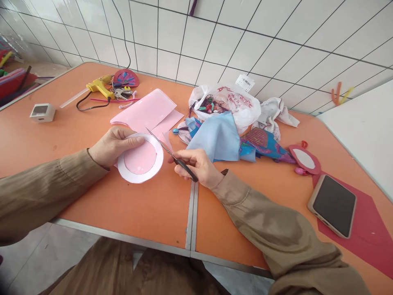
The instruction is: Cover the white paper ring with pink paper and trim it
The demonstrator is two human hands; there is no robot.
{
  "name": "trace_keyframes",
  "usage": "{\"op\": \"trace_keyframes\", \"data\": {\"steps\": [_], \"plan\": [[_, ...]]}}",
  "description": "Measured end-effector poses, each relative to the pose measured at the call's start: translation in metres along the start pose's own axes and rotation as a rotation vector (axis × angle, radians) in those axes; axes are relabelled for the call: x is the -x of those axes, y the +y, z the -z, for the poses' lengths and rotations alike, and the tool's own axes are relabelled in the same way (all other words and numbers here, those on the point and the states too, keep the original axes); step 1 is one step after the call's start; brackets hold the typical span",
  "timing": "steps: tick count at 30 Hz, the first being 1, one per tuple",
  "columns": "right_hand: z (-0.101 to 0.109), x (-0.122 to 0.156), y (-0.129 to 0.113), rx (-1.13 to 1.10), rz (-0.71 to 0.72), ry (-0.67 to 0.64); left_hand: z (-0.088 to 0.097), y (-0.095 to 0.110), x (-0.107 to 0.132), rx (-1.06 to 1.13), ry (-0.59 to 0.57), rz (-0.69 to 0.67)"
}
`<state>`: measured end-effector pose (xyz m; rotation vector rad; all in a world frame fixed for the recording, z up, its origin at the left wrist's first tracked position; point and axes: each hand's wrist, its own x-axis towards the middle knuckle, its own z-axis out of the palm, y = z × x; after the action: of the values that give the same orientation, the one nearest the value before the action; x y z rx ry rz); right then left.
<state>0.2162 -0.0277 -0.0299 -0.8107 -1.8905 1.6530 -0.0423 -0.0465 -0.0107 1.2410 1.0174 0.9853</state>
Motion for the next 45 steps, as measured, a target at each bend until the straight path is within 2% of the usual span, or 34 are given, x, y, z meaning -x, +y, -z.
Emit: {"op": "trace_keyframes", "data": {"steps": [23, 28, 34, 45], "plan": [[-0.0013, 0.0017, 0.0011, 0.006, -0.021, 0.041, 0.0016, -0.0018, -0.0003, 0.011, -0.004, 0.012], [0.0012, -0.0005, 0.0028, 0.027, 0.004, -0.016, 0.0014, -0.0002, -0.0004, 0.025, -0.004, 0.024], [-0.0005, -0.0007, 0.0016, 0.016, 0.025, 0.012, -0.0004, 0.0049, 0.0002, -0.007, 0.020, 0.059], [0.0045, -0.0001, 0.0034, 0.053, 0.010, -0.044, 0.0001, 0.0054, -0.0001, 0.048, 0.000, 0.077]]}}
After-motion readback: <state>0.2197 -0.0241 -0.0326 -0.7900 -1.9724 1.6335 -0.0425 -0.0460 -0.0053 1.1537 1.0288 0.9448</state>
